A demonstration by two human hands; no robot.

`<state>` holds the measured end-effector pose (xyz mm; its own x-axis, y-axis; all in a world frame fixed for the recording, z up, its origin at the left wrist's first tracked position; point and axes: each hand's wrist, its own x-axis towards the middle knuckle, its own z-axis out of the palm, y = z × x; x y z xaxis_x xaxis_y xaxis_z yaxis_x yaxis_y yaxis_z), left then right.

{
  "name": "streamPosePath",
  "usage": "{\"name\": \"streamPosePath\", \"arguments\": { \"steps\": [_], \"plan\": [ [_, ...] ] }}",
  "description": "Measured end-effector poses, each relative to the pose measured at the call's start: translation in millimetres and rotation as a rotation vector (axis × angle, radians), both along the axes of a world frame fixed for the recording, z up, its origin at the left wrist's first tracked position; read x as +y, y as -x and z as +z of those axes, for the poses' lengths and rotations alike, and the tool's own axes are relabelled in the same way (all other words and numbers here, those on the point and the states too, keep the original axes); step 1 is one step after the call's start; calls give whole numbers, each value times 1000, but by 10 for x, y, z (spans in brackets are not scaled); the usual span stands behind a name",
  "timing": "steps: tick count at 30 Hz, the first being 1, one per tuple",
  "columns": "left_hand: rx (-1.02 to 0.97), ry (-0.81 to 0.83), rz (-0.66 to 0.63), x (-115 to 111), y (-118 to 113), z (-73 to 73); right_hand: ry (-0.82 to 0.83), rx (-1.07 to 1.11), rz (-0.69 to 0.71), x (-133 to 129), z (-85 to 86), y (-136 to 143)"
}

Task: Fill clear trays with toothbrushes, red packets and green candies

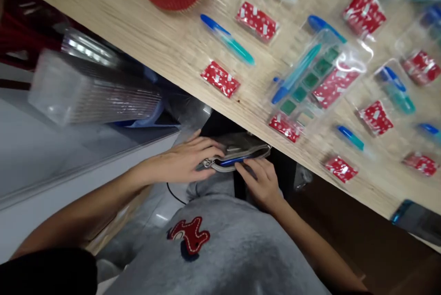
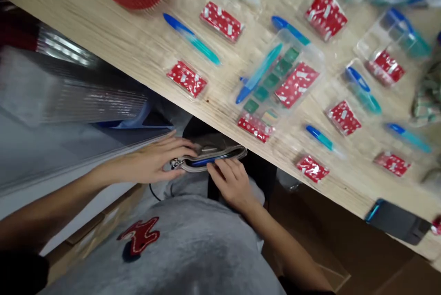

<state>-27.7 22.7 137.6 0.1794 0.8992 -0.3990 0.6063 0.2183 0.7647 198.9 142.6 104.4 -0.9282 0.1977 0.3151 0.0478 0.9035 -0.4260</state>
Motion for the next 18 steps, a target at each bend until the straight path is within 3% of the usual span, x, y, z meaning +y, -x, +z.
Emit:
{"name": "streamPosePath", "arguments": {
  "steps": [5, 9, 14, 16, 18],
  "plan": [
    [234, 129, -64, 285, -117, -8, 113, -32, 101, -33, 13, -58],
    [285, 161, -148, 249, -199, -50, 80, -72, 26, -39, 17, -57],
    [357, 166, -218, 223, -215, 121, 28, -67, -5, -56, 37, 8],
    [357, 175, -190, 252, -190, 186, 22, -55, 20, -71, 48, 24],
    [384, 158, -62, 277, -173, 211, 15, -60, 36, -84, 63, 29]
  ]
}}
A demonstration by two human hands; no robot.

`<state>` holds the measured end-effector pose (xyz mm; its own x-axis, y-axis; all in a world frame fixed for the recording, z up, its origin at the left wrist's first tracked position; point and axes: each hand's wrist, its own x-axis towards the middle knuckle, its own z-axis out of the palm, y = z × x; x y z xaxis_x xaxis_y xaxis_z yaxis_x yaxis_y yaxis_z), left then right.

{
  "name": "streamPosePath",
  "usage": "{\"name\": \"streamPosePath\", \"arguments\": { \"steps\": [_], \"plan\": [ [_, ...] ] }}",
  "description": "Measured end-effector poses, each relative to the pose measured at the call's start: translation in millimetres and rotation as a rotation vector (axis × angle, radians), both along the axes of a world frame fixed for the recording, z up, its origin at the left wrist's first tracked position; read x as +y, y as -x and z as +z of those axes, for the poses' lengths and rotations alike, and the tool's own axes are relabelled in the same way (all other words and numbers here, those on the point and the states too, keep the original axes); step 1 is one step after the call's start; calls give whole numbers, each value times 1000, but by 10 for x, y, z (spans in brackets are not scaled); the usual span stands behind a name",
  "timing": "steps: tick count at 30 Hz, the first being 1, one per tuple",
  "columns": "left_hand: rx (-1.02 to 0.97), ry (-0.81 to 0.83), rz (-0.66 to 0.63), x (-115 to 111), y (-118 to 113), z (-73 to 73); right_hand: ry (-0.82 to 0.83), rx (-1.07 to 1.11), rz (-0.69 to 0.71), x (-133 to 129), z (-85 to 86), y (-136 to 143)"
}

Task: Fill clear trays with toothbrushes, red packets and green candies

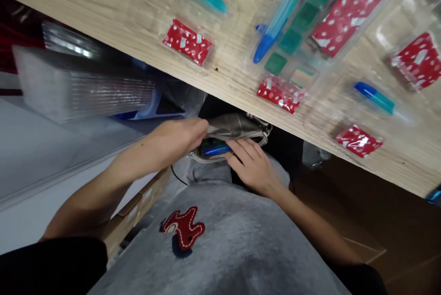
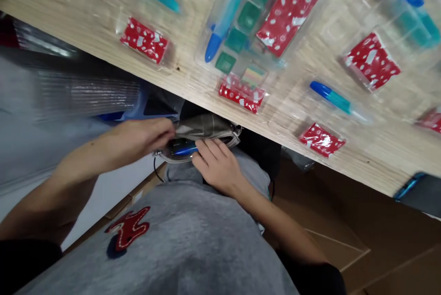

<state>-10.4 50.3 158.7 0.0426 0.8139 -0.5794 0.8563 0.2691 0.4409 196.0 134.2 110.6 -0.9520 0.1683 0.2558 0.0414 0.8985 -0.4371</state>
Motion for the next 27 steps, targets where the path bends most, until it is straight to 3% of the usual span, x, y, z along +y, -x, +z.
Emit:
{"name": "streamPosePath", "arguments": {
  "steps": [6, 10, 16, 20, 23, 27],
  "plan": [
    [242, -302, 499, -47, -143, -181, 51, -126, 20, 28, 56, 88],
    [188, -367, 615, -105, -195, -259, 91, -165, 98, 79, 101, 184],
    [70, -316, 558, -139, -113, -177, 111, -194, 151, 95, 167, 199],
    [-54, -363, 307, -125, -18, -164, 103, -213, 113, 43, 123, 171],
    [-127, -210, 153, -107, 27, -208, 87, -263, 119, -19, 97, 138],
    [-219, -71, 166, -51, 30, -296, 104, -459, -7, -44, 133, 252]
  ]
}}
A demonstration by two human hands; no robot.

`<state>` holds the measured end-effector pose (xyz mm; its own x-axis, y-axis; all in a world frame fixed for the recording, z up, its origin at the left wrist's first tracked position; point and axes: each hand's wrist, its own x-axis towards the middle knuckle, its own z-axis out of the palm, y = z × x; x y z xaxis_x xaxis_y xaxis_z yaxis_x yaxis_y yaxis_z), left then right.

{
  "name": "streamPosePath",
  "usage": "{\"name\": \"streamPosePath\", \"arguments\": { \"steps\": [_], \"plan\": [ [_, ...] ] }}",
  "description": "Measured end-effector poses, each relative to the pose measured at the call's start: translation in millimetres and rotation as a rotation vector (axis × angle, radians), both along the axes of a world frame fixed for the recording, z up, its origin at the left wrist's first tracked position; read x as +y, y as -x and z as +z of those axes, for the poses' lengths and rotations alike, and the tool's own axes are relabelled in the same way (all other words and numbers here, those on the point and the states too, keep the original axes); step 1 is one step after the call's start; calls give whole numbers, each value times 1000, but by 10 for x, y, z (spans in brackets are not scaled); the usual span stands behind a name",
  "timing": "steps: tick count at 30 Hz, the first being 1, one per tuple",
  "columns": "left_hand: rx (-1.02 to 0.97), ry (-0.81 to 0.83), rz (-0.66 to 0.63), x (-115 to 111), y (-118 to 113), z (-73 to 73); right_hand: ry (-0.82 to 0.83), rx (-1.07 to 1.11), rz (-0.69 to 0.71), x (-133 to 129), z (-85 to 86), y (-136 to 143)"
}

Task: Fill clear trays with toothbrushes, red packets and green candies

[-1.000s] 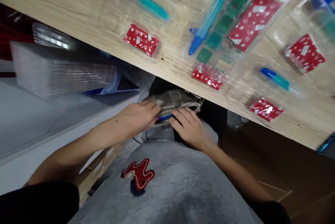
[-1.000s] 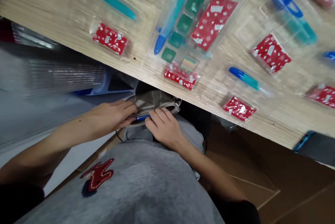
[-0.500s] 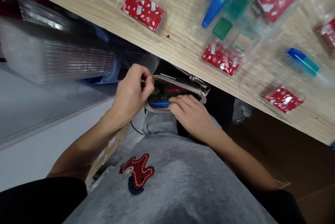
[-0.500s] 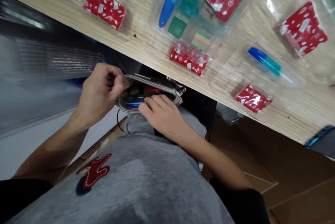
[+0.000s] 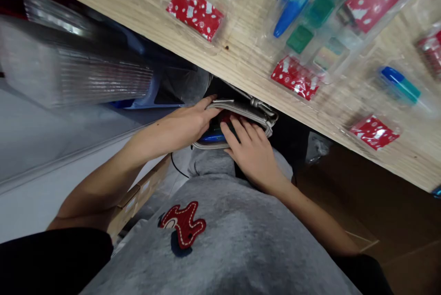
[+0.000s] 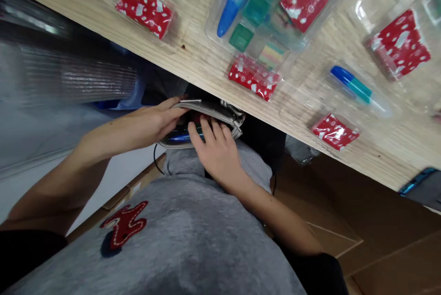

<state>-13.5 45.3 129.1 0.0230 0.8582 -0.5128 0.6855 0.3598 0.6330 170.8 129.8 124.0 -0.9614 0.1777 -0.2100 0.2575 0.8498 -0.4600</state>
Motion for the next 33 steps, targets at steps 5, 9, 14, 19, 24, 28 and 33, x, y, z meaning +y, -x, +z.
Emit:
{"name": "streamPosePath", "arguments": {
  "steps": [5, 9, 14, 19, 24, 28, 33],
  "plan": [
    [-79, -96, 38, 47, -23, -7, 172, -289, 100, 100, -1, 364],
    [-16, -112, 131, -9, -73, 14, 162, -295, 163, 59, -49, 389],
    [7, -142, 217, -29, -128, -41, 157, -297, 151, -9, -45, 328],
    [-5, -131, 109, -7, -53, -59, 117, -255, 47, -31, 2, 290],
    [-30, -23, -118, -38, 8, 73, -88, 199, 22, -74, 46, -67],
    [-22, 90, -208, -65, -3, 142, -160, 382, -62, -77, -12, -260],
    [121, 200, -264, -54, -24, 123, -189, 493, -57, -114, -69, -200]
  ]
}}
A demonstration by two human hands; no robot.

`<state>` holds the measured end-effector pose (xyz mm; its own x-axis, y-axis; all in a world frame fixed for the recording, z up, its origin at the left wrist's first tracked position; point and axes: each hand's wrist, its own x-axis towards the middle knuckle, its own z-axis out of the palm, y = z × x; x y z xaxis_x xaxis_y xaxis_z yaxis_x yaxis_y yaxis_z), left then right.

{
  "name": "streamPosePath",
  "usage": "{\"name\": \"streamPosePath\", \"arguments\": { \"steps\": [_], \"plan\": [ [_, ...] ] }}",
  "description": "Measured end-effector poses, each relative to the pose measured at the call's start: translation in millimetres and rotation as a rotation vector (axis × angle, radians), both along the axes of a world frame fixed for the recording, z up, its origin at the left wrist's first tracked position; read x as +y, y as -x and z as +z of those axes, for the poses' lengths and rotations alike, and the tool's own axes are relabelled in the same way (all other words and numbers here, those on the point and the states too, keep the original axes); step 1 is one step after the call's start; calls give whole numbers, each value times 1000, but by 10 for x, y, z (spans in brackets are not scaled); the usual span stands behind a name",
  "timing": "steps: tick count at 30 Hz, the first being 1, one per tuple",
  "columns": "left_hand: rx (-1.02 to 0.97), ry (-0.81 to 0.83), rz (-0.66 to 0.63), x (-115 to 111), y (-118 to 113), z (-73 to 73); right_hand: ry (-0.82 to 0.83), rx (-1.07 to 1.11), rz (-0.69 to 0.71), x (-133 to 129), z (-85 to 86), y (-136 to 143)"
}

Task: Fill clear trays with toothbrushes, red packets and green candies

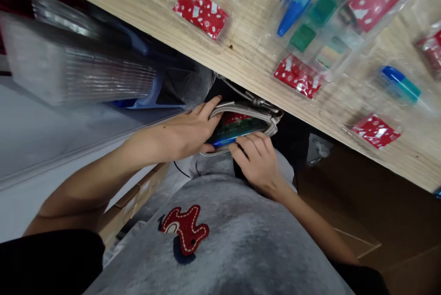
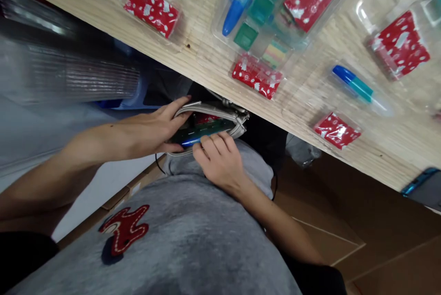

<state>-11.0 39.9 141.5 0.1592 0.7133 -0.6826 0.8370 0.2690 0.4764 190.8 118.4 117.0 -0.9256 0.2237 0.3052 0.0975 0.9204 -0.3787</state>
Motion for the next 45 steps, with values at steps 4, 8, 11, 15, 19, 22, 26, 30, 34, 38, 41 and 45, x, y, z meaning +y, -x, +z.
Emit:
{"name": "streamPosePath", "arguments": {
  "steps": [4, 8, 11, 15, 19, 22, 26, 30, 34, 38, 41, 45],
  "plan": [
    [111, 88, -61, 80, -57, 53, -15, 23, 22, -12, -2, 56],
    [135, 111, -73, 180, -77, 147, 21, -8, 51, 7, 21, 32],
    [127, 149, -93, 229, -32, 164, 44, -47, 77, 17, 43, -13],
    [55, 108, -115, 231, 64, 103, 37, -41, 36, 28, 49, -97],
    [-2, 69, -112, 186, 150, 38, 55, 9, -46, 34, 30, -158],
    [-32, 78, -108, 159, 202, 5, 59, -54, 18, 21, 41, -145],
    [-61, 90, -109, 167, 240, 4, 27, -197, 53, -22, 105, -83],
    [22, 80, -75, 211, 159, 107, 8, -230, 20, -60, 158, -52],
    [226, 77, -66, 227, -47, 229, 18, -246, 15, -92, 168, -24],
    [301, 79, -96, 206, -178, 245, 40, -200, 22, -117, 173, 36],
    [269, 59, -143, 214, -160, 232, 58, -216, 43, -96, 193, 69],
    [222, 6, -192, 244, -52, 241, 85, -268, 106, -49, 231, 54]
  ]
}}
